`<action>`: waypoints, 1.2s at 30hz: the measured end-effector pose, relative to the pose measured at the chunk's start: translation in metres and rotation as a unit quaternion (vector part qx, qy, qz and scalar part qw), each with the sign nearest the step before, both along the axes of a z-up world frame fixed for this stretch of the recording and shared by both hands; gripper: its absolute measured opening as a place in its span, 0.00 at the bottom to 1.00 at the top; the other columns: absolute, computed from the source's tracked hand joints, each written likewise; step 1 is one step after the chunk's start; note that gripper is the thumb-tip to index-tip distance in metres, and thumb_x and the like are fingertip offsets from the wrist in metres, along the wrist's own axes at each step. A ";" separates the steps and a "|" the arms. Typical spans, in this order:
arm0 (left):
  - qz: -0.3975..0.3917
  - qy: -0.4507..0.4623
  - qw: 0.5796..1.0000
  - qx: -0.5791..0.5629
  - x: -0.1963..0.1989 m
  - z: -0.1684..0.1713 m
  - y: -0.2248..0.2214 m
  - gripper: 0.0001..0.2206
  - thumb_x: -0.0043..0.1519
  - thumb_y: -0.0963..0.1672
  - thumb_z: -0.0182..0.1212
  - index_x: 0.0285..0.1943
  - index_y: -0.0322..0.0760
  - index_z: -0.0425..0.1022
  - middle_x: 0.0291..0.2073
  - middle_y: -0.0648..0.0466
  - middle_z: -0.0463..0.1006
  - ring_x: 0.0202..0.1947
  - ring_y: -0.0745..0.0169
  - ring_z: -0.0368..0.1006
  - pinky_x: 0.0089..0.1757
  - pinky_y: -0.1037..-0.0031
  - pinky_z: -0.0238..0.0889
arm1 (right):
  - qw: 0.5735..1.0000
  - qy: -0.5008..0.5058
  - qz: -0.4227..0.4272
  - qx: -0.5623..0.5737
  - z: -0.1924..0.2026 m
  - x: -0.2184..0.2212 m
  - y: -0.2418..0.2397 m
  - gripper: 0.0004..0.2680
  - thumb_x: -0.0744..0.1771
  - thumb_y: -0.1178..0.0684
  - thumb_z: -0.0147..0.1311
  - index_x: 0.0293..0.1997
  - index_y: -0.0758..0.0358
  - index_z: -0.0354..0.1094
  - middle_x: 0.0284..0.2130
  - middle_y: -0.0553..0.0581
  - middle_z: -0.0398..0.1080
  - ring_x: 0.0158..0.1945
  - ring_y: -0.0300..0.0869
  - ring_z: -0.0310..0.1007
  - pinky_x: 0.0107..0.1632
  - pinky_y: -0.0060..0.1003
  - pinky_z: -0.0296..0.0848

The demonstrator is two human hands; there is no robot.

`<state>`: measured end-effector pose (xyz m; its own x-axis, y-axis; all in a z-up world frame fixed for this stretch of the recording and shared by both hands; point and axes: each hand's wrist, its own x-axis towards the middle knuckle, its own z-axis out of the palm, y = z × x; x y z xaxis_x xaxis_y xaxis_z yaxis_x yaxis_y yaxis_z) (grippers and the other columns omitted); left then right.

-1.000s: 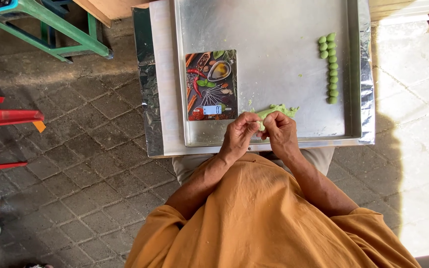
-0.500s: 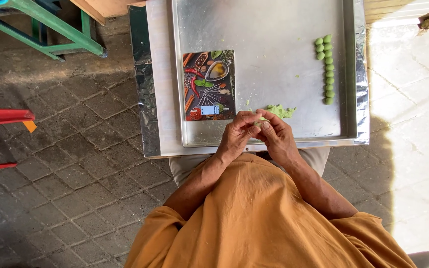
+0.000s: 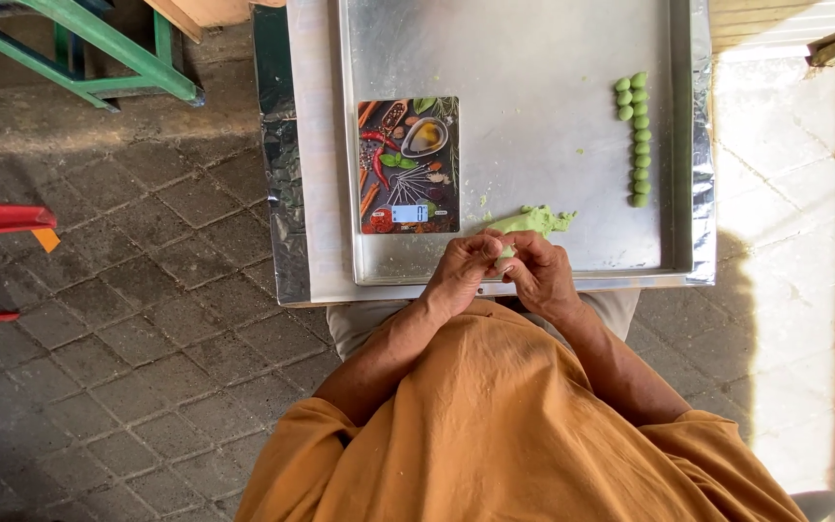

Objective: The person is pinching off small pieces of green dough from a larger mass, rolling each piece into a small ball between their palms, and then placing the balls in organized rows on a metal tray.

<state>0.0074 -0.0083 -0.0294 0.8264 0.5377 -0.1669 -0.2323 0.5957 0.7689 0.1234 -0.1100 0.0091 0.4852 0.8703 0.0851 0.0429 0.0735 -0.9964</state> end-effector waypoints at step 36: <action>0.143 0.062 0.961 0.227 0.006 0.031 -0.003 0.13 0.63 0.44 0.69 0.52 0.30 0.76 0.36 0.51 0.76 0.37 0.73 0.72 0.41 0.78 0.70 | 0.975 0.168 -0.142 0.036 0.007 -0.015 0.009 0.11 0.67 0.56 0.64 0.49 0.76 0.72 0.27 0.60 0.73 0.35 0.39 0.76 0.41 0.33 0.76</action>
<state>0.0130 -0.0116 0.0012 0.6235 0.7802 0.0511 -0.2257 0.1170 0.9671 0.1085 -0.1006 0.0164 0.7169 0.6942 -0.0642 -0.2566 0.1771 -0.9502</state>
